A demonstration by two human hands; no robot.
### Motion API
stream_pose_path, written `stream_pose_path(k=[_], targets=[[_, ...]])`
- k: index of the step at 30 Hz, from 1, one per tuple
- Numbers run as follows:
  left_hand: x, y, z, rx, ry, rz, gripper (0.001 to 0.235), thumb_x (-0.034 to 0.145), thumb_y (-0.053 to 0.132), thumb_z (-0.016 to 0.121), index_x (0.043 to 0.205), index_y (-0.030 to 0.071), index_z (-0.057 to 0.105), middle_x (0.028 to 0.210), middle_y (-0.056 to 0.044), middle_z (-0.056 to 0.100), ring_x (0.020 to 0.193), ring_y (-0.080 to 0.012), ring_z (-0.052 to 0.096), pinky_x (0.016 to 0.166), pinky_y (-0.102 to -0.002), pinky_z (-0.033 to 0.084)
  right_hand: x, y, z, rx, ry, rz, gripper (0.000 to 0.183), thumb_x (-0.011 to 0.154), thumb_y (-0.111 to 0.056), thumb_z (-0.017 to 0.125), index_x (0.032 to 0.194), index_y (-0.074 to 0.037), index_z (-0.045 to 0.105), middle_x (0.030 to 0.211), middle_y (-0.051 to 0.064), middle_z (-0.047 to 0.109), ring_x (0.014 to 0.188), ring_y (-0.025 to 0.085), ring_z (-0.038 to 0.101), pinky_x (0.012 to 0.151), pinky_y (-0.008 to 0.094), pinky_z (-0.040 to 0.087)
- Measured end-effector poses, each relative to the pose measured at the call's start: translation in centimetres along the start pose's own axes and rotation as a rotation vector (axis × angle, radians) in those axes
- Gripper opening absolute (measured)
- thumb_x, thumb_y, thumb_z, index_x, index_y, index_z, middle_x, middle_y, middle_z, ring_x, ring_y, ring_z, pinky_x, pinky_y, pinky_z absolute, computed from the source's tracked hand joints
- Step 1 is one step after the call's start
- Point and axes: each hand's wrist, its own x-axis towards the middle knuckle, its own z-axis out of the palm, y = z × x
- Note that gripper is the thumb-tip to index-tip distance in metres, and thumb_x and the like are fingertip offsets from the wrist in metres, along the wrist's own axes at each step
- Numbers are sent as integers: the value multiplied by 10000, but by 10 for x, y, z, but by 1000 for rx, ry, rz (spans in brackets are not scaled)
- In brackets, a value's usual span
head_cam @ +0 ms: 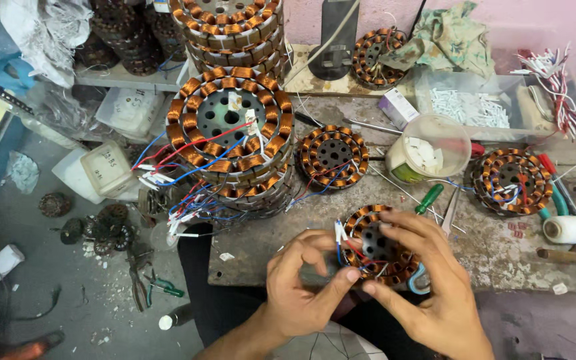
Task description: The person wires motor stators by hand, threading colored wires through the slots of the copper-wound coils and using scissors to cut materials.
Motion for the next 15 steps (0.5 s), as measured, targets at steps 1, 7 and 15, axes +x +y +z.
stream_pose_path(k=[1, 7, 15], targets=[[4, 2, 3, -16, -19, 12, 333, 910, 64, 811, 883, 35, 480, 1073, -207, 743, 1051, -300, 759, 899, -395, 609, -1, -3, 1, 80, 22, 0, 627, 714, -230, 856, 1271, -53, 627, 1384, 143, 610, 1353, 329, 562, 1143, 443, 422], [26, 12, 11, 174, -173, 234, 272, 920, -24, 741, 996, 33, 486, 1041, -174, 741, 1023, -312, 763, 905, -411, 619, 4, -3, 0, 538, 68, 58, 317, 889, -26, 717, 1201, 24, 697, 1316, 181, 641, 1280, 285, 616, 1102, 395, 484], [29, 22, 22, 113, -265, 16, 309, 929, 11, 705, 1153, -58, 503, 1014, -176, 699, 923, -284, 791, 798, -358, 628, 13, 3, -13, 609, 153, 55, 200, 875, 6, 734, 1072, 31, 710, 1145, 139, 666, 1130, 241, 648, 1019, 366, 512]])
